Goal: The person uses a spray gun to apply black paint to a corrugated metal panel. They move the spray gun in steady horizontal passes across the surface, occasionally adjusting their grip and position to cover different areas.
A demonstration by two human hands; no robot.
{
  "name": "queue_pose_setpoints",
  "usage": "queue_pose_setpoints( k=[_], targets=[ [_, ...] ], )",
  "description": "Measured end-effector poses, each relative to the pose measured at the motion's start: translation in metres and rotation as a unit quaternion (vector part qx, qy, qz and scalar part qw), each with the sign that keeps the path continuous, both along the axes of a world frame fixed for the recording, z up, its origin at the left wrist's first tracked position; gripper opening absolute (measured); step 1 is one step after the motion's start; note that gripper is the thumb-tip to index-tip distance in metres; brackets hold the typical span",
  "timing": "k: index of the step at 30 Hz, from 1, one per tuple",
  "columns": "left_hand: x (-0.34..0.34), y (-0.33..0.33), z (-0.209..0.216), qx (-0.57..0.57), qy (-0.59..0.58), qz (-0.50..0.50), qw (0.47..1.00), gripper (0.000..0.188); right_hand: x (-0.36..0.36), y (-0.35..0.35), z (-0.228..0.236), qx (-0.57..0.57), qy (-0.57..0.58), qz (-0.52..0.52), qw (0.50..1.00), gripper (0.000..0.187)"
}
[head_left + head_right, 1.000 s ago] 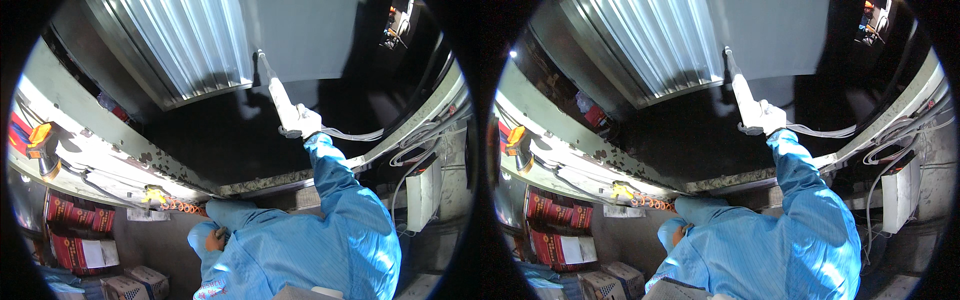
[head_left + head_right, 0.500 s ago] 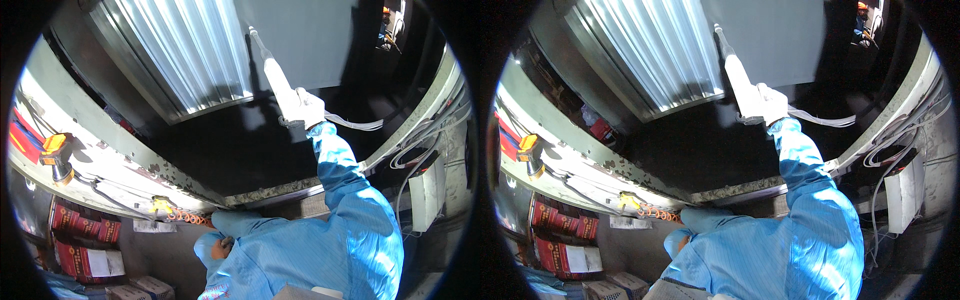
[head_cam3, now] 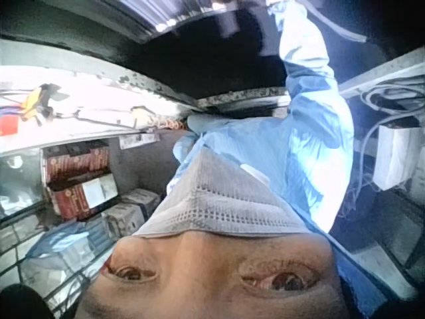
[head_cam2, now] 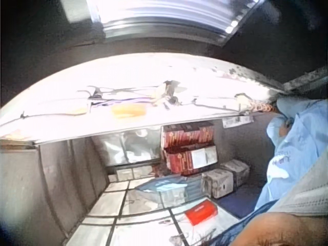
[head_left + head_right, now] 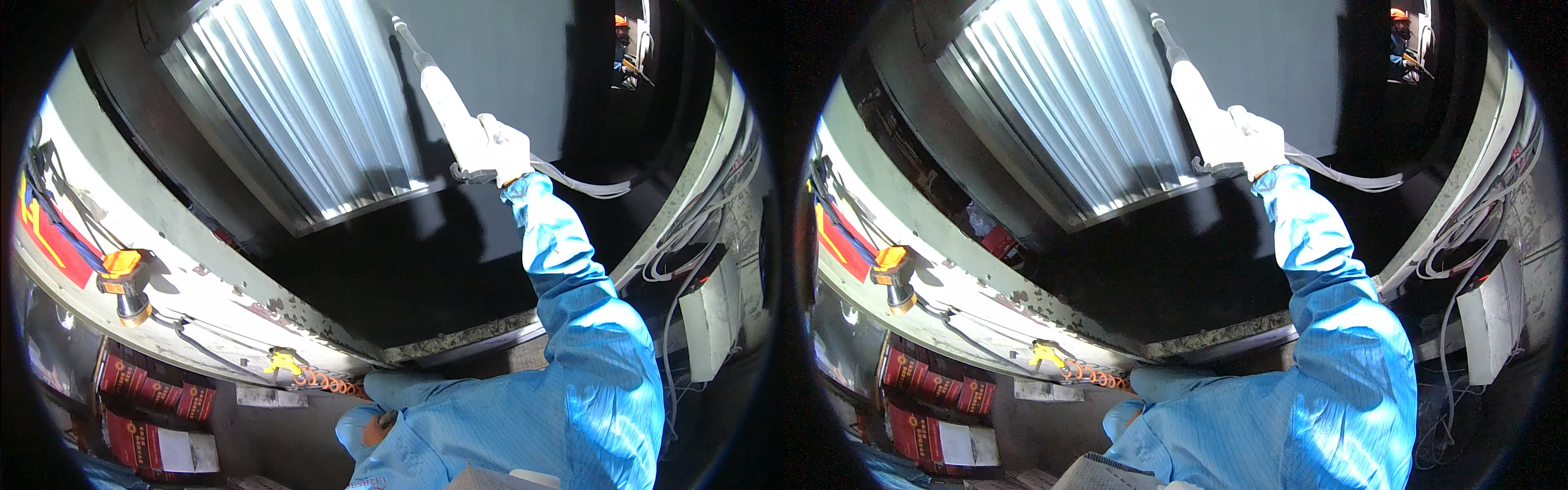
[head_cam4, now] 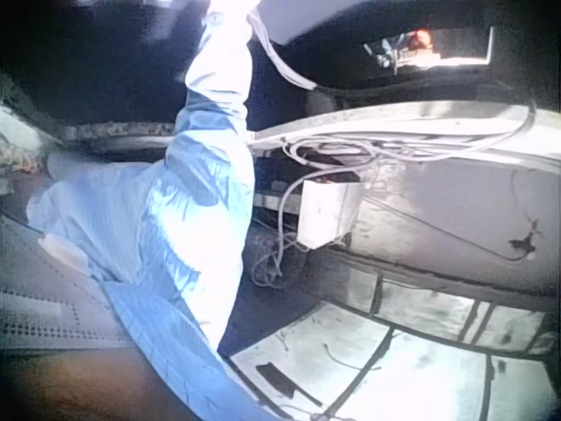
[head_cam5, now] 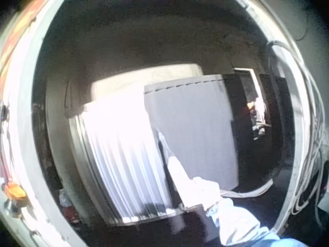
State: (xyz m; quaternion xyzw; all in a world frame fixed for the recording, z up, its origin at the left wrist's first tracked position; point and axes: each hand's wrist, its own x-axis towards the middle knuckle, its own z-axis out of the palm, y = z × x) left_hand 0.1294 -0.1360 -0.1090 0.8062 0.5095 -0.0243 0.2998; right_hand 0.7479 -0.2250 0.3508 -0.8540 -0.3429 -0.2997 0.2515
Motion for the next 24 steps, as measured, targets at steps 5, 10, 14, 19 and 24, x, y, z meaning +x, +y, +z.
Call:
queue_pose_setpoints(
  k=[5, 10, 14, 19, 24],
  targets=[
    [-0.003, 0.003, -0.013, 0.013, -0.016, -0.02, 1.0, 0.056, -0.005, 0.004, 0.044, 0.085, -0.01, 0.01, 0.996, 0.055],
    [-0.006, 0.01, -0.016, 0.018, -0.024, -0.041, 0.999, 0.054, 0.033, -0.008, 0.03, 0.308, -0.169, 0.134, 0.927, 0.027],
    [-0.01, 0.005, -0.03, 0.016, -0.038, -0.042, 0.998, 0.053, 0.002, -0.032, 0.013, 0.418, 0.023, 0.231, 0.878, 0.025],
    [-0.019, 0.016, -0.041, 0.014, -0.049, -0.075, 0.996, 0.052, 0.033, -0.045, -0.064, 0.389, 0.137, 0.186, 0.892, 0.017],
    [-0.002, -0.011, -0.013, 0.017, -0.022, -0.006, 1.0, 0.047, -0.019, -0.053, -0.078, 0.045, 0.187, -0.007, 0.981, 0.02]
  ],
)
